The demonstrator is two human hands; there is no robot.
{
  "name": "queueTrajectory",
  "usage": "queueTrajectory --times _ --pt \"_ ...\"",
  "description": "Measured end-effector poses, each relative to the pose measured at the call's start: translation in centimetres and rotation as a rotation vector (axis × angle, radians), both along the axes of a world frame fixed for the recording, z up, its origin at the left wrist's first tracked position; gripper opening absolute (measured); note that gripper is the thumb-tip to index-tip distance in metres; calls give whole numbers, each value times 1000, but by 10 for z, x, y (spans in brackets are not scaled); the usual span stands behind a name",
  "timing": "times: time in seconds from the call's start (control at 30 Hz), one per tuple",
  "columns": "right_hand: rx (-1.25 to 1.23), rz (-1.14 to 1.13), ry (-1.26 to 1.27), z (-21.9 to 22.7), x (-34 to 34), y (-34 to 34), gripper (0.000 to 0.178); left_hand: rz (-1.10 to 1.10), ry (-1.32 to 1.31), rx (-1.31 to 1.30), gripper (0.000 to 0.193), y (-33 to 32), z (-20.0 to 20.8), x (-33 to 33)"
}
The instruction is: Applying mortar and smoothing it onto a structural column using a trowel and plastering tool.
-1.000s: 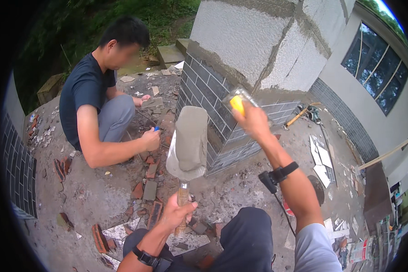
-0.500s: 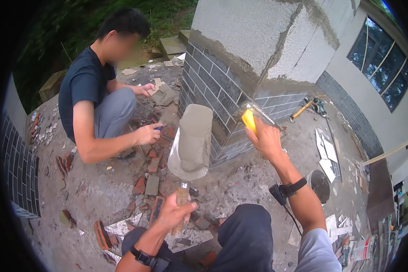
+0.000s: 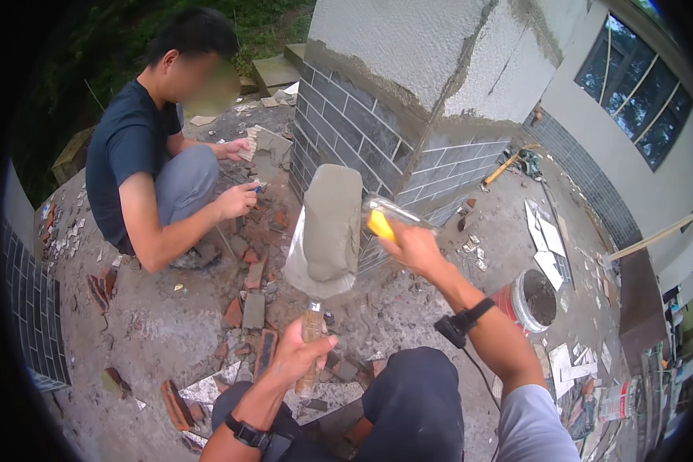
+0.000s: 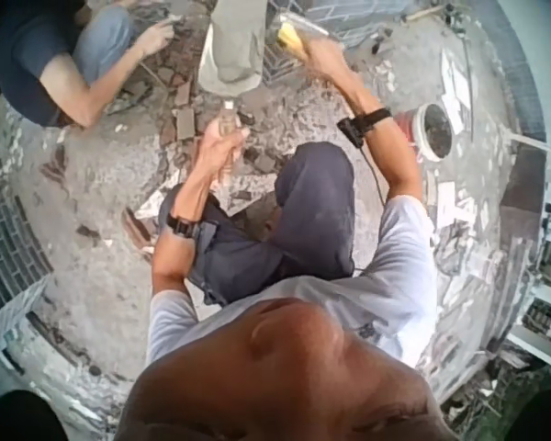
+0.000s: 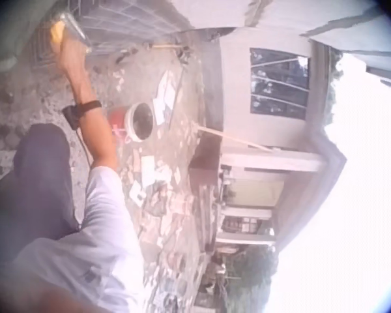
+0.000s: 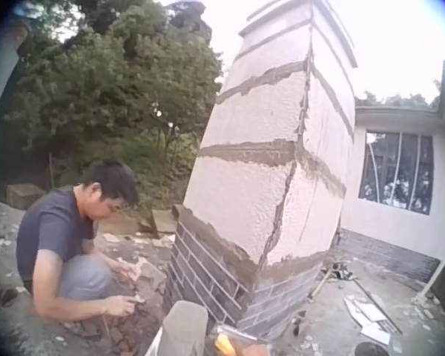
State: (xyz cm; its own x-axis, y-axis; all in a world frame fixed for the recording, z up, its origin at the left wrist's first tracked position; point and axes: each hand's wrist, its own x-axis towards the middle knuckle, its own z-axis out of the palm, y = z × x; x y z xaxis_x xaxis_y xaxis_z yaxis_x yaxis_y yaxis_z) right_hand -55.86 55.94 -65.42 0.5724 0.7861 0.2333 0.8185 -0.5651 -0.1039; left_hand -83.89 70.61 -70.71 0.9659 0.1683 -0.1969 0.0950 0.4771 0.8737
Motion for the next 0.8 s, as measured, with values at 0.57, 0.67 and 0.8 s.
queueTrajectory --times 0.57,0.67,0.8 --pt "175 33 142 -15 67 -49 40 -67 131 -42 26 6 -25 19" --pt "75 -88 112 -37 94 -88 44 -79 147 -57 27 6 -27 25" --pt "31 107 65 -29 69 -71 42 -74 216 -29 28 10 -29 21"
